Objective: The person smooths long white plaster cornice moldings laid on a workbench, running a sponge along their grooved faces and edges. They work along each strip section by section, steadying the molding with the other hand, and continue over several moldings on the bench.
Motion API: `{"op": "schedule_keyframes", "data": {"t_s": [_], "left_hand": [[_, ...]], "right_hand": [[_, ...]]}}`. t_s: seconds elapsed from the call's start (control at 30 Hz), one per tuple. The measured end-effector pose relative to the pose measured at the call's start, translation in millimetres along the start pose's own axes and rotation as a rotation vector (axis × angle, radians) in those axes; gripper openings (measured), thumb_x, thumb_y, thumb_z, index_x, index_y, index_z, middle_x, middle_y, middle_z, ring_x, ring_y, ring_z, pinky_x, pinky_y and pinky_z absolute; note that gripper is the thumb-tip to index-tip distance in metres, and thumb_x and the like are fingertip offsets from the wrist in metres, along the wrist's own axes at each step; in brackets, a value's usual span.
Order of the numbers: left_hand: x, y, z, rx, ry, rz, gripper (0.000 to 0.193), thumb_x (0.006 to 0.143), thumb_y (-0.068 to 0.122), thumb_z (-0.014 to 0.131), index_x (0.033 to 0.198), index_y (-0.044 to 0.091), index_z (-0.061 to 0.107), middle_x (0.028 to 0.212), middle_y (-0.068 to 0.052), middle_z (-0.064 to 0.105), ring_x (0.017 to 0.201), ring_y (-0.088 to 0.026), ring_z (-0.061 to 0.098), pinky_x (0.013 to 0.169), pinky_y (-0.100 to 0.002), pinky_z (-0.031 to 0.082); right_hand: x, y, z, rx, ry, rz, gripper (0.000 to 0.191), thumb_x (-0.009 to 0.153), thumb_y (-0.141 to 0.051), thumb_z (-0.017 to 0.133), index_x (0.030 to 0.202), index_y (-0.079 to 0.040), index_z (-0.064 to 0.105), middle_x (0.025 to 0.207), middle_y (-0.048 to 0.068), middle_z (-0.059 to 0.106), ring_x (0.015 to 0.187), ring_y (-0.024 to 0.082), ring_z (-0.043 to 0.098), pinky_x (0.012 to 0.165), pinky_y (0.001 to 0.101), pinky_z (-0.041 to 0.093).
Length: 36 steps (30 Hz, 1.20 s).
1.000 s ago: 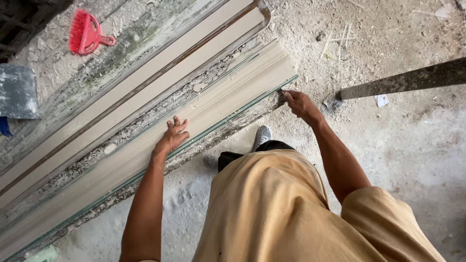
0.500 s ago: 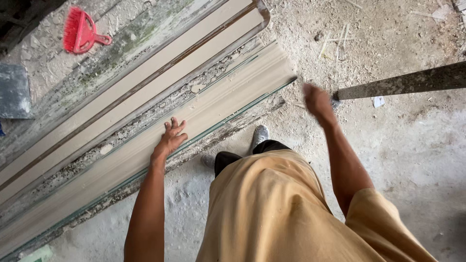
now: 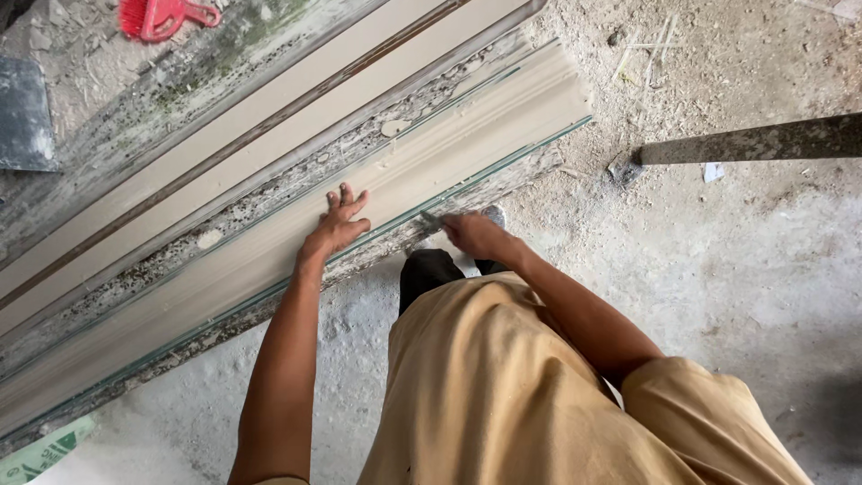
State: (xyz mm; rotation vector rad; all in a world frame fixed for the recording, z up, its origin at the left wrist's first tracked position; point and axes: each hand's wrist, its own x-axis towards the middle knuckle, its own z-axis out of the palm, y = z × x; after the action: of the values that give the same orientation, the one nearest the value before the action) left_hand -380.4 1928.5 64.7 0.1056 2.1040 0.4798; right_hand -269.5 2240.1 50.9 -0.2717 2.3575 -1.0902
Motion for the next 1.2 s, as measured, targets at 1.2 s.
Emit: {"op": "schedule_keyframes", "data": {"t_s": [1.2], "left_hand": [[122.6,318.4,74.9,0.151,0.447,0.307,0.115,0.078,0.051,0.081,0.165,0.018,0.012,0.170,-0.029,0.000,0.156,-0.049,0.001,0.123,-0.065,0.013]], "right_hand": [[-93.7,203.2,-206.0,0.808,0.281,0.586,0.053,0.106,-0.038,0.049,0.152,-0.013,0.049,0.089,0.004,0.056,0.055,0.010,0.048,0.046,0.0294,0.044]]}}
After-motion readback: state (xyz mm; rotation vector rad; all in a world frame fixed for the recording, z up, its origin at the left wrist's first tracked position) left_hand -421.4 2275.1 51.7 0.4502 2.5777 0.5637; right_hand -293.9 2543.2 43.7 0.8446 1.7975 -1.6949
